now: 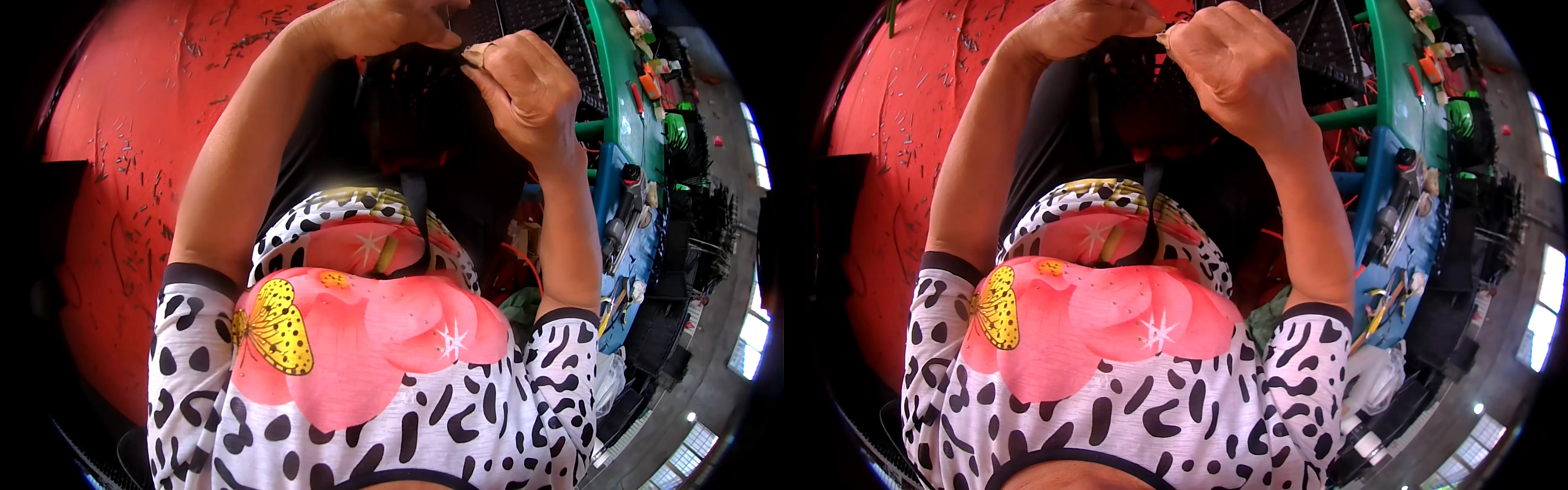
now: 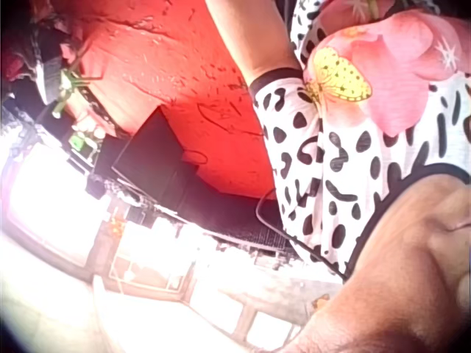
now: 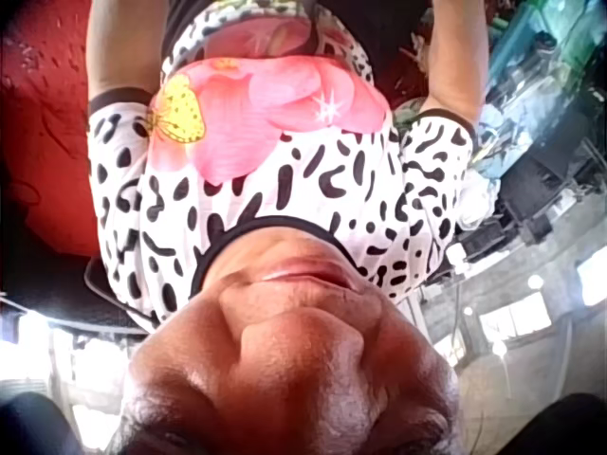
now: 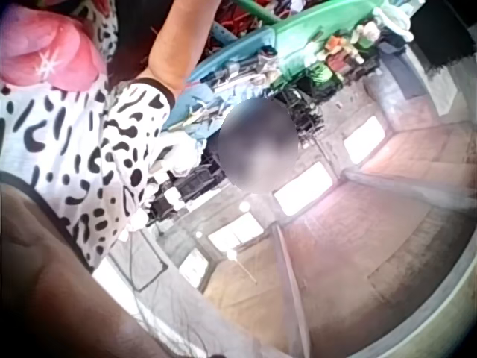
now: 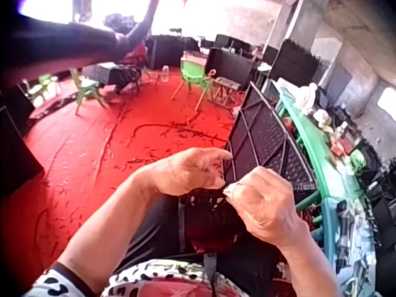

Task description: The person wraps black plastic strips around the edges of a dark textured furniture component, securing the strips with a pneumatic nail gun and trimming excess material with pliers and a knife.

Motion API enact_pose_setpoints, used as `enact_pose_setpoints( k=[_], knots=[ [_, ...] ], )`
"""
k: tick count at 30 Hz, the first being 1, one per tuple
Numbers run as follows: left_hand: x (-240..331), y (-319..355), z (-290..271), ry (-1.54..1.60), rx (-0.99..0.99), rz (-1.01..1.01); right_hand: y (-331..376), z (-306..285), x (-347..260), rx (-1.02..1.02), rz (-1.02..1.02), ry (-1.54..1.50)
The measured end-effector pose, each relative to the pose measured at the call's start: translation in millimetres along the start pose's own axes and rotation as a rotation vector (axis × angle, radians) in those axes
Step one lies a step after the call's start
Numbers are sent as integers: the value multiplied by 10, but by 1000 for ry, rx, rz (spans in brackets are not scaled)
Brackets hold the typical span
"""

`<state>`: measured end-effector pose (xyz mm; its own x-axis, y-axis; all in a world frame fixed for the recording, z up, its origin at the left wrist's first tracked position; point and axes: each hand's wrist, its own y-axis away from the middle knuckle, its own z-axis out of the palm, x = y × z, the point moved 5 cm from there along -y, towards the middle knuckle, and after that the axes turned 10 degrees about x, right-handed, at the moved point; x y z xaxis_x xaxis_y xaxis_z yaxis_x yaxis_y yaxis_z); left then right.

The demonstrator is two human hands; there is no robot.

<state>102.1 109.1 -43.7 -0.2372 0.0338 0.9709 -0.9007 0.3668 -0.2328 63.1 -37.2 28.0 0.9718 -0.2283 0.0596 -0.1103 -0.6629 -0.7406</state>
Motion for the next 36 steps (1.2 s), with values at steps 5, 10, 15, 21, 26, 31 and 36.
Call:
enact_pose_setpoints(
  k=[5, 10, 15, 21, 26, 31, 36],
  knots=[
    [108, 51, 54, -44, 73, -4, 66, -16, 55, 7, 49, -124],
    [7, 55, 45, 81, 124, 35, -82, -9, 124, -30, 132, -145],
    [43, 62, 70, 123, 131, 48, -92, 29, 42, -49, 47, -137],
    [83, 54, 47, 56, 72, 67, -51, 99, 83, -78, -32, -113],
    [46, 54, 66, 83, 126, 24, -30, 63, 192, -177, 203, -444],
    [91, 61, 74, 25, 103, 7, 130, 99, 432, -215, 632, -671],
    [68, 105, 64, 24, 105, -27, 34, 95, 304, -194, 299, -464]
  ],
)
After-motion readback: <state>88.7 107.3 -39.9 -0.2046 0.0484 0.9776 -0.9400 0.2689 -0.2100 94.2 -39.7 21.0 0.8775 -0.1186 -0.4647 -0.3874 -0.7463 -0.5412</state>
